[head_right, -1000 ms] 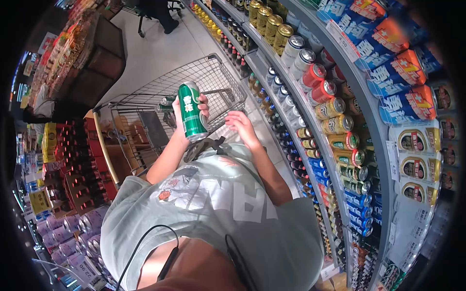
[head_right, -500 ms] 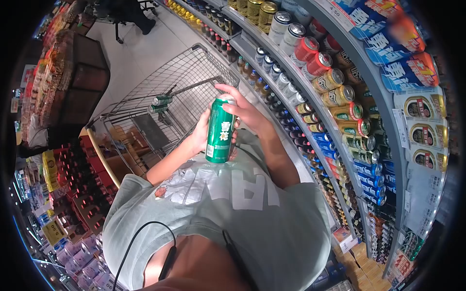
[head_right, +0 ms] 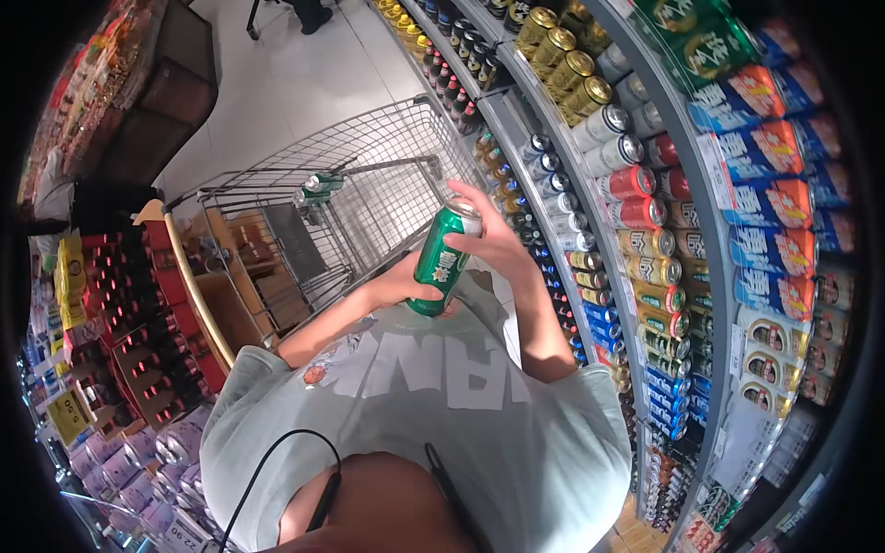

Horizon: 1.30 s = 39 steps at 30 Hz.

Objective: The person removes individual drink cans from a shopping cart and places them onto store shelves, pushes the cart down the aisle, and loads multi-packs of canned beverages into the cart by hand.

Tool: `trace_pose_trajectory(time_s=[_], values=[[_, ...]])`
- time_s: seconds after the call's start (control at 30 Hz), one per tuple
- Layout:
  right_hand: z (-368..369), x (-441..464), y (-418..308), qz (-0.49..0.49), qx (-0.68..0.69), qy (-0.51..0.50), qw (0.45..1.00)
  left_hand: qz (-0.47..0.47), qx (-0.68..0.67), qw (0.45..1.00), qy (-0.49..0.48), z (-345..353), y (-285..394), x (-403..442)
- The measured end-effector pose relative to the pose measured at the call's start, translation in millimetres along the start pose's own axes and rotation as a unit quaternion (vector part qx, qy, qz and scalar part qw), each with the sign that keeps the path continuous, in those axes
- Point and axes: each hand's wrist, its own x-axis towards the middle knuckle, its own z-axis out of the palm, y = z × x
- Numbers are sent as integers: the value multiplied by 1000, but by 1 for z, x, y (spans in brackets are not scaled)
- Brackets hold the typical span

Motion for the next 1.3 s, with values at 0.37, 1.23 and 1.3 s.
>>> trace_pose_trajectory(time_s=[0.37, 1.23, 1.3], values=[[3, 53, 23, 138, -242, -66, 958, -18, 195, 981, 9, -106, -33, 2], [-183, 184, 95, -237, -384, 287, 845, -160, 420, 780, 436, -173, -44, 33], [-209, 201, 112, -216, -383, 311, 843, -221, 372, 781, 450, -161, -46, 25]])
